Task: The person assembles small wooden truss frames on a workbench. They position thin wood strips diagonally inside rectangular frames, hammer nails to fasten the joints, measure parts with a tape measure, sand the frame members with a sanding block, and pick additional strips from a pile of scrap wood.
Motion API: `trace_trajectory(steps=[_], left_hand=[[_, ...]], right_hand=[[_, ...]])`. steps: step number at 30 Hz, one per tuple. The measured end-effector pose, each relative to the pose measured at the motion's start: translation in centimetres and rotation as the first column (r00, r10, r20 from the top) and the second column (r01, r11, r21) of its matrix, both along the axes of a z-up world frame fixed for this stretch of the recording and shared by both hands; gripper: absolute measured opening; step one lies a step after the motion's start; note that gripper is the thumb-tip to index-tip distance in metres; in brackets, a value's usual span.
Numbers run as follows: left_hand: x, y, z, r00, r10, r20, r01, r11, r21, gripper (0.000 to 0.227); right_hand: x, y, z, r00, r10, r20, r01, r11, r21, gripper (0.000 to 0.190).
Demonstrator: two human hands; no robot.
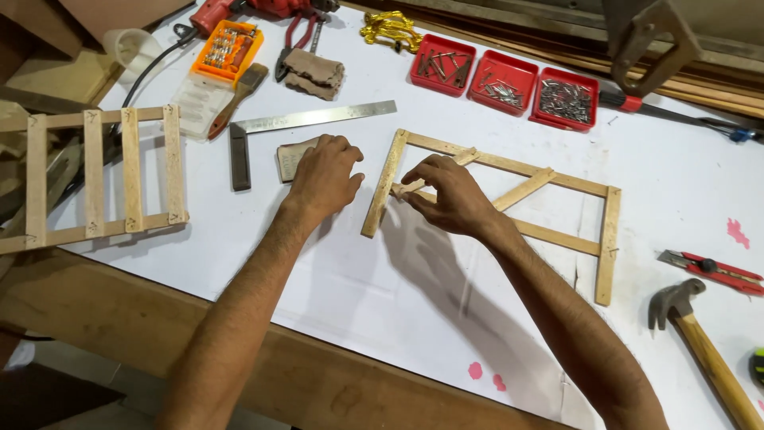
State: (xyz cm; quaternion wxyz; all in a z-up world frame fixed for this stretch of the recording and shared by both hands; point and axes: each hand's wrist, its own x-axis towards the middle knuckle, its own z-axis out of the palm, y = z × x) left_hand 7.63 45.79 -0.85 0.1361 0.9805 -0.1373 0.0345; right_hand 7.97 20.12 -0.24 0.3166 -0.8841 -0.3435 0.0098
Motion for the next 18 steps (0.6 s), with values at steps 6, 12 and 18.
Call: trace_trajectory(steps=[6,12,18], left_hand=[[1.3,5.7,-0.8,0.993,0.120,-0.013,-0.120,0.993,-0.010,0.059],[2.6,8.8,-0.8,0.974,0.162,-0.159,-0.146,0.984,0.104,0.085],[2.9,9.8,-0.7,0.960,0.208,-0.190,-0.193,0.977,0.093,0.082]], right_hand=[[2.7,7.4,0.8,0.999,0.013,-0.052,-0.016,0.998,-0.064,0.031],[6.3,13.1,-1.5,0.999,-0.012,-0.037,0.010,0.998,-0.057,0.053],[9.0,16.0,-4.8,0.997,0.055,0.053,-0.052,0.996,-0.069,0.077]])
